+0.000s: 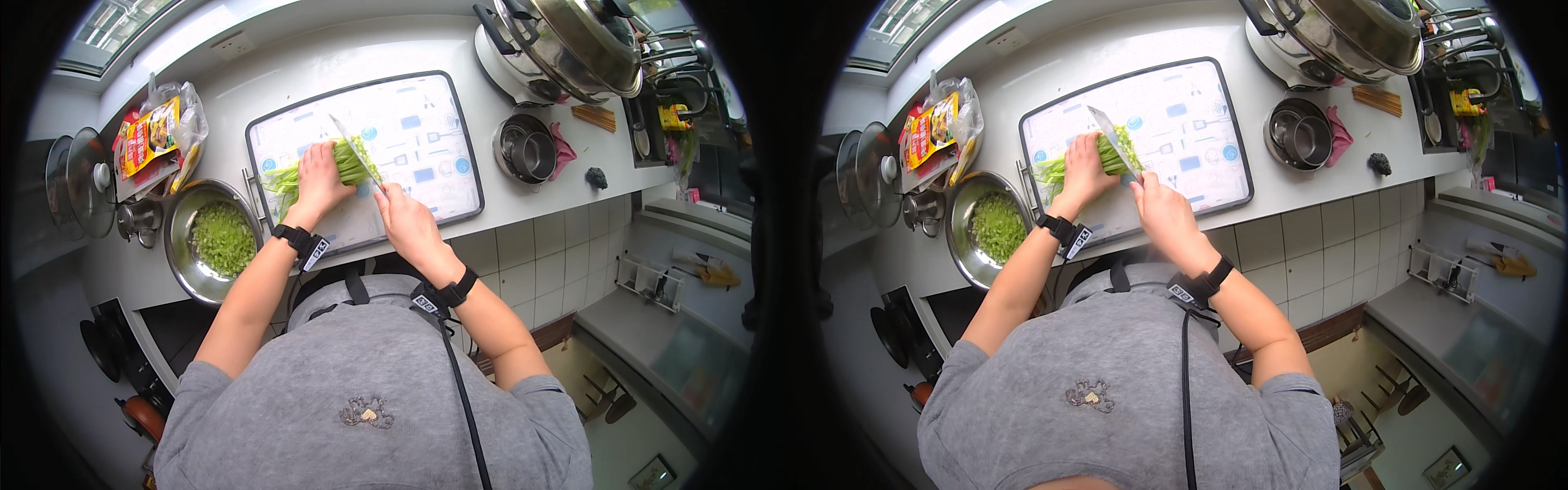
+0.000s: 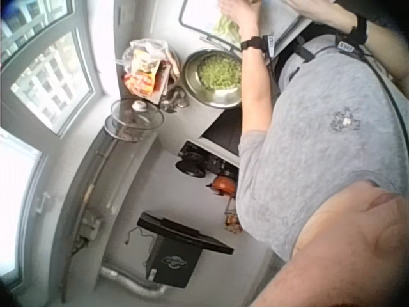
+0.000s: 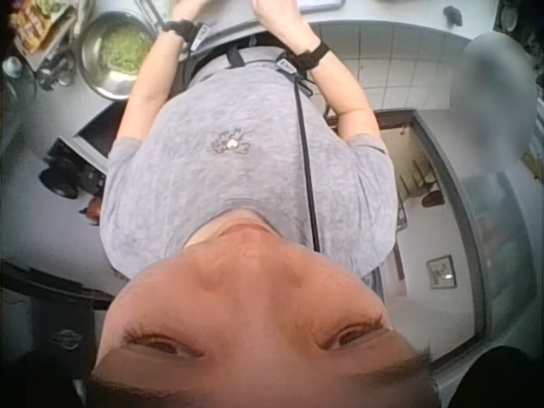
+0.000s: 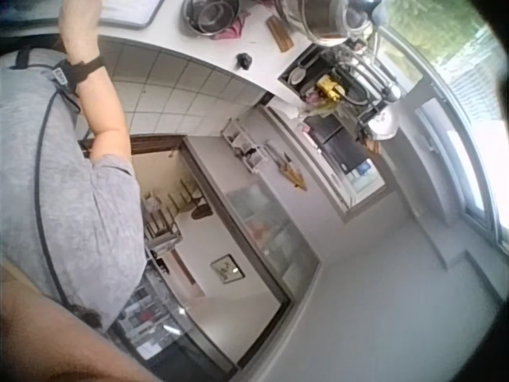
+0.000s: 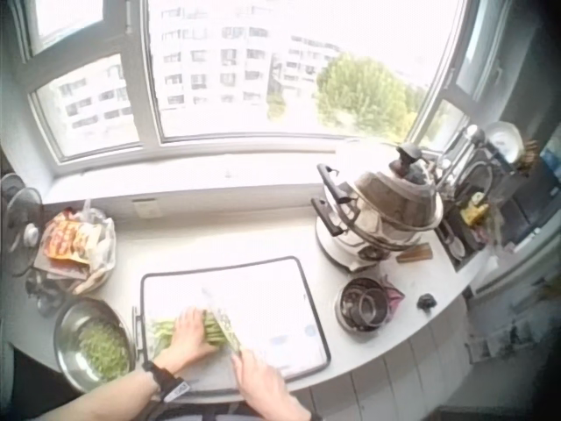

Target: The person chops green vegetables on a cutting board using a cleaver. They gather the chopped pieces and transfer them into a metal bowl, repeating the process with remaining vegetables.

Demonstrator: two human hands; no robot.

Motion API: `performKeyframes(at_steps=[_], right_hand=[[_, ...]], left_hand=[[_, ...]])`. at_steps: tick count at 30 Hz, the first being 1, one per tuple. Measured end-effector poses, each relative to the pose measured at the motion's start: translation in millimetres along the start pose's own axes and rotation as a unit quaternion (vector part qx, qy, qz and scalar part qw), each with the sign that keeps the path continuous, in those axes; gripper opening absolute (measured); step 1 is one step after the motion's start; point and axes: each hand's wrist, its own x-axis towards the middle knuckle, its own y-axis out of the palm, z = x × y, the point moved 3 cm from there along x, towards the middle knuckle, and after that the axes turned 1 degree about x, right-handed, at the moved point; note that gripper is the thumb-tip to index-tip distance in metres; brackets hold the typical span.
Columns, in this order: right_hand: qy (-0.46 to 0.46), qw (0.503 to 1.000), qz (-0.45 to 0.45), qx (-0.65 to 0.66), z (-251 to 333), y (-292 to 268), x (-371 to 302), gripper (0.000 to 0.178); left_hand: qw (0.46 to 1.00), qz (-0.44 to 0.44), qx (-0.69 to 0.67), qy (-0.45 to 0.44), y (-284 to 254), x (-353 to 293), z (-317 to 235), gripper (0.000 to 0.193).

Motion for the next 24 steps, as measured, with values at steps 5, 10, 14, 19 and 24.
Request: performKeyframes(at_steps=[5,10,14,19,24], right_hand=[[0.055,0.998,0.037,-0.008,-24,24,31,0.026],[0.046,0.999,0.018,0.001,-26,27,49,0.027],[0.059,0.998,0.019,0.018,-12,2,33,0.027],[0.085,0.994,0.063,-0.002,-12,2,25,0.028],[0.099,0.993,0.061,-0.026,-23,27,41,0.027]], left_hand=[[1.000,0.006,0.016,0.006,1,0,0,0.090],[1.000,0.012,0.015,-0.007,0,2,-1,0.090],[1.000,-0.002,-0.005,-0.021,-4,2,-4,0.090],[0.999,0.017,-0.003,-0.048,-1,3,-4,0.087],[1.000,-0.006,0.007,-0.028,-2,4,-3,0.087]])
